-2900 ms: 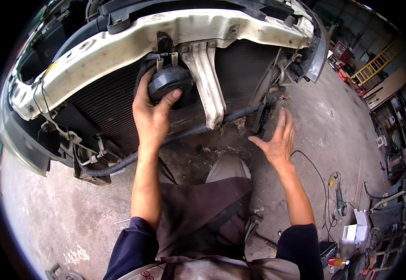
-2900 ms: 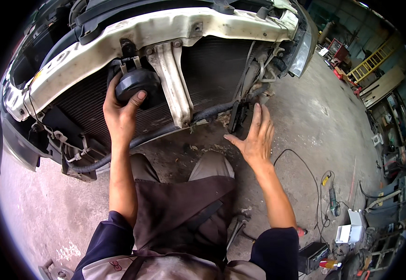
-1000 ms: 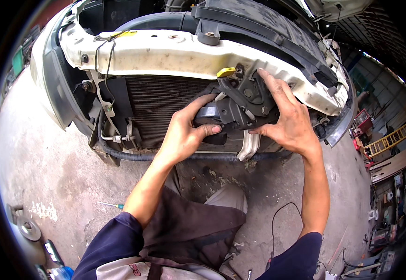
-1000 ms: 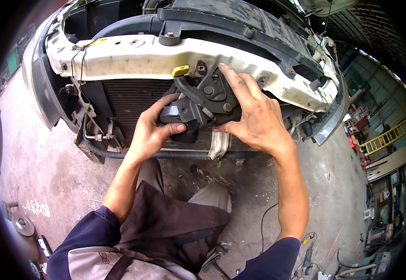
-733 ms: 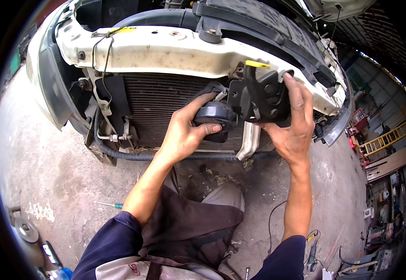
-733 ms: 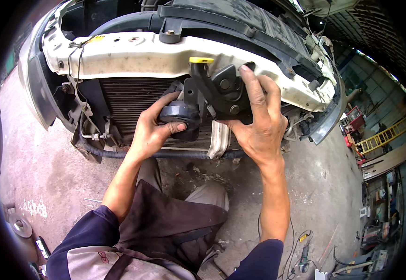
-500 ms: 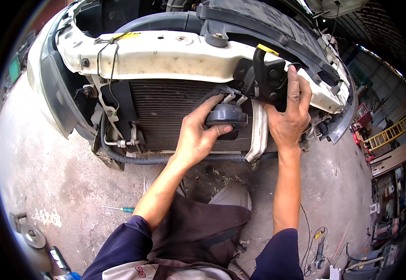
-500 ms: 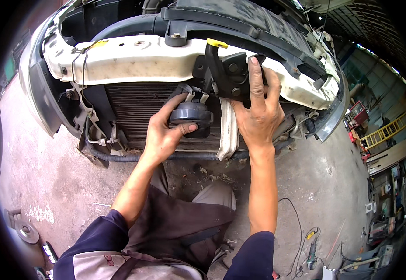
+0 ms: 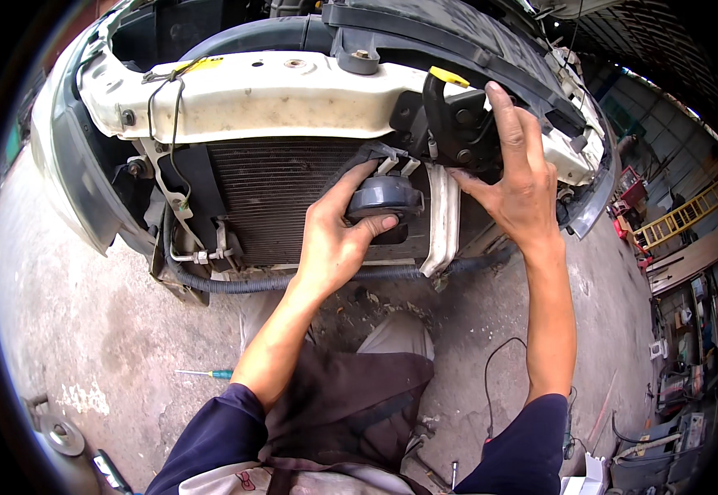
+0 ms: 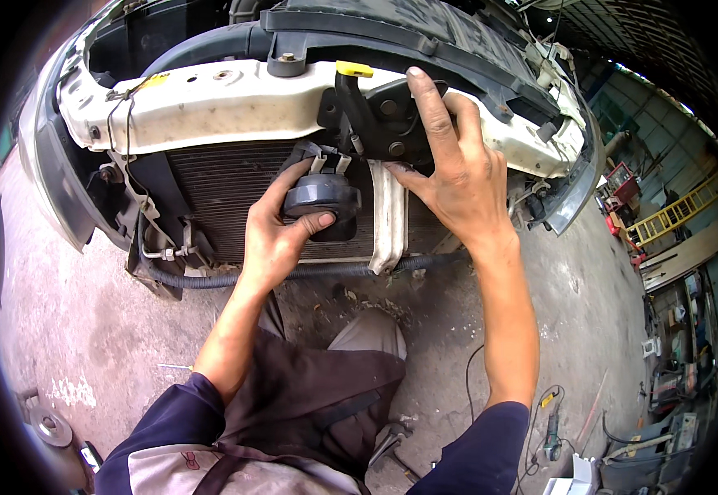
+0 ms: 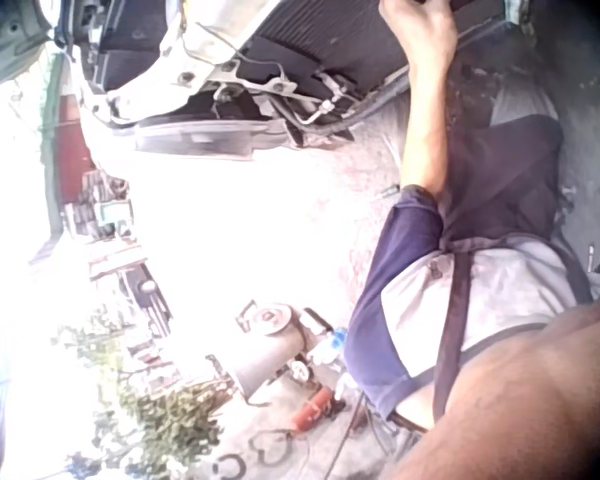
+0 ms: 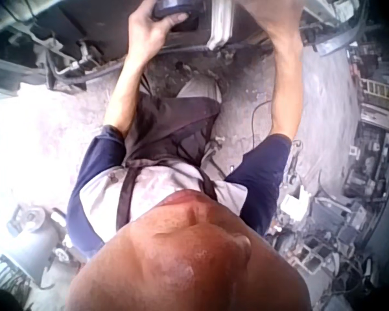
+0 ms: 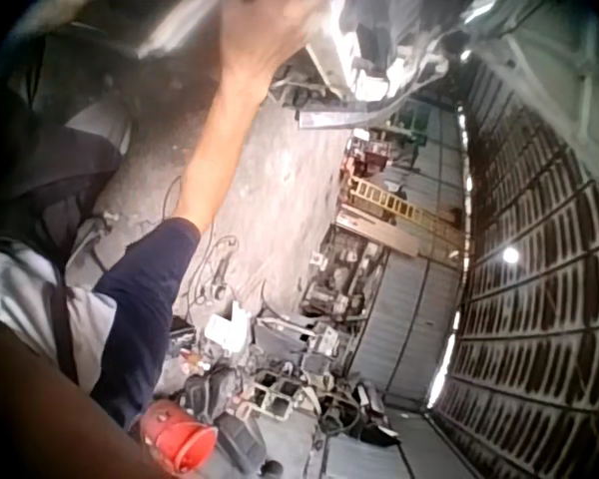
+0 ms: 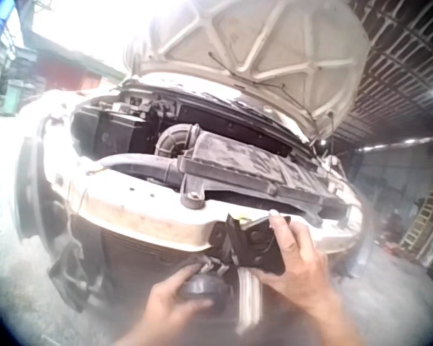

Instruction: The person installs a black plastic car part into the front radiator area of a white vehicle. They align the part, secure it with a screw using a screwdriver, and then place a black plastic cover over the engine bay.

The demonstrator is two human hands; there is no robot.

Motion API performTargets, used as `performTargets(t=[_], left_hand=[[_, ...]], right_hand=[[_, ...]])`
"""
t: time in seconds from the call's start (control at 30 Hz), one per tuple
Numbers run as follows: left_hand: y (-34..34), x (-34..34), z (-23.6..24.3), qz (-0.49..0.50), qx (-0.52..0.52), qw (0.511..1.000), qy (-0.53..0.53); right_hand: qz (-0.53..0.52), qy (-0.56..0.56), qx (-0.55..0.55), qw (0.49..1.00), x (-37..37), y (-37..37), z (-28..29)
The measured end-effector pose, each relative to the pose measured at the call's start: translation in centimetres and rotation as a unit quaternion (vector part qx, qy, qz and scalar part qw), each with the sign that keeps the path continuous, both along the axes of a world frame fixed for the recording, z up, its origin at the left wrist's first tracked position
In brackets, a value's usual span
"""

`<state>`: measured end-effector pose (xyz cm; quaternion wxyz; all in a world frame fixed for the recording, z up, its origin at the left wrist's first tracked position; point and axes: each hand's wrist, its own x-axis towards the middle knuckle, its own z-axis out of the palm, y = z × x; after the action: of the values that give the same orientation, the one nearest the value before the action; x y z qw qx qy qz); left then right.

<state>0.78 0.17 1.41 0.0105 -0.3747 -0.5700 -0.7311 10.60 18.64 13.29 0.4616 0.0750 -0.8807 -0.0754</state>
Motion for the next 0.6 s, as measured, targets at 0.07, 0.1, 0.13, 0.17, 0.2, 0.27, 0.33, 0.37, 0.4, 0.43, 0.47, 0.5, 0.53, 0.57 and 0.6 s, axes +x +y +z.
performTargets(t=[0.07, 0.1, 0.13, 0.17, 0.2, 0.27, 0.33, 0.37, 0.4, 0.43, 0.47, 0.5, 0.53, 0.57, 0.6], left_hand=[[0.1, 0.3, 0.1, 0.006, -0.015, 1.000, -0.003], [0.2, 0.2, 0.1, 0.008, -0.012, 1.000, -0.002], [0.2, 0.1, -0.1, 0.010, -0.009, 1.000, -0.001], [0.2, 0.0, -0.2, 0.013, -0.006, 1.000, 0.000], [0.4, 0.1, -0.3, 0.014, -0.003, 1.000, 0.002], [0.6, 0.3, -0.2, 0.017, 0.003, 1.000, 0.005], [0.8, 0.2, 0.2, 0.009, 0.004, 1.000, 0.010], [0.9, 0.2, 0.3, 0.005, 0.005, 1.000, 0.012], [1.0, 0.1, 0.4, -0.003, 0.007, 1.000, 0.006], [1.1, 0.0, 0.6, -0.010, 0.010, 1.000, 0.000], [1.3, 0.0, 0.8, -0.018, 0.012, 1.000, -0.006], [1.5, 0.1, 0.8, -0.014, 0.012, 1.000, -0.011], [1.8, 0.2, 0.9, -0.009, 0.011, 1.000, -0.016], [1.9, 0.2, 0.9, -0.005, 0.011, 1.000, -0.022], [2.0, 0.2, 0.8, -0.011, 0.017, 0.999, -0.028]], right_hand=[[-0.009, 0.006, 0.042, 0.999, 0.2, 0.7, -0.1], [-0.014, -0.003, 0.048, 0.999, 0.5, 0.8, -0.1], [-0.018, -0.011, 0.054, 0.998, 0.6, 1.0, -0.1], [-0.008, 0.001, 0.054, 0.999, 0.6, 1.4, -0.3], [-0.003, 0.013, 0.054, 0.998, 0.8, 2.0, -0.6], [0.005, 0.026, 0.053, 0.998, 1.1, 3.0, -1.3], [0.010, 0.027, 0.051, 0.998, 1.3, 4.0, -2.1], [0.008, 0.024, 0.066, 0.998, 1.1, 4.3, -2.5], [0.017, 0.032, 0.074, 0.997, 0.9, 4.4, -2.5], [0.026, 0.040, 0.083, 0.995, 0.6, 4.4, -2.3], [0.034, 0.048, 0.092, 0.994, 0.3, 4.5, -2.1], [0.039, 0.039, 0.091, 0.994, 0.0, 4.8, -2.0], [0.039, 0.030, 0.095, 0.994, 0.0, 4.9, -1.8], [0.038, 0.022, 0.098, 0.994, 0.1, 5.0, -1.6], [0.038, 0.011, 0.105, 0.994, 0.2, 5.1, -1.3]])
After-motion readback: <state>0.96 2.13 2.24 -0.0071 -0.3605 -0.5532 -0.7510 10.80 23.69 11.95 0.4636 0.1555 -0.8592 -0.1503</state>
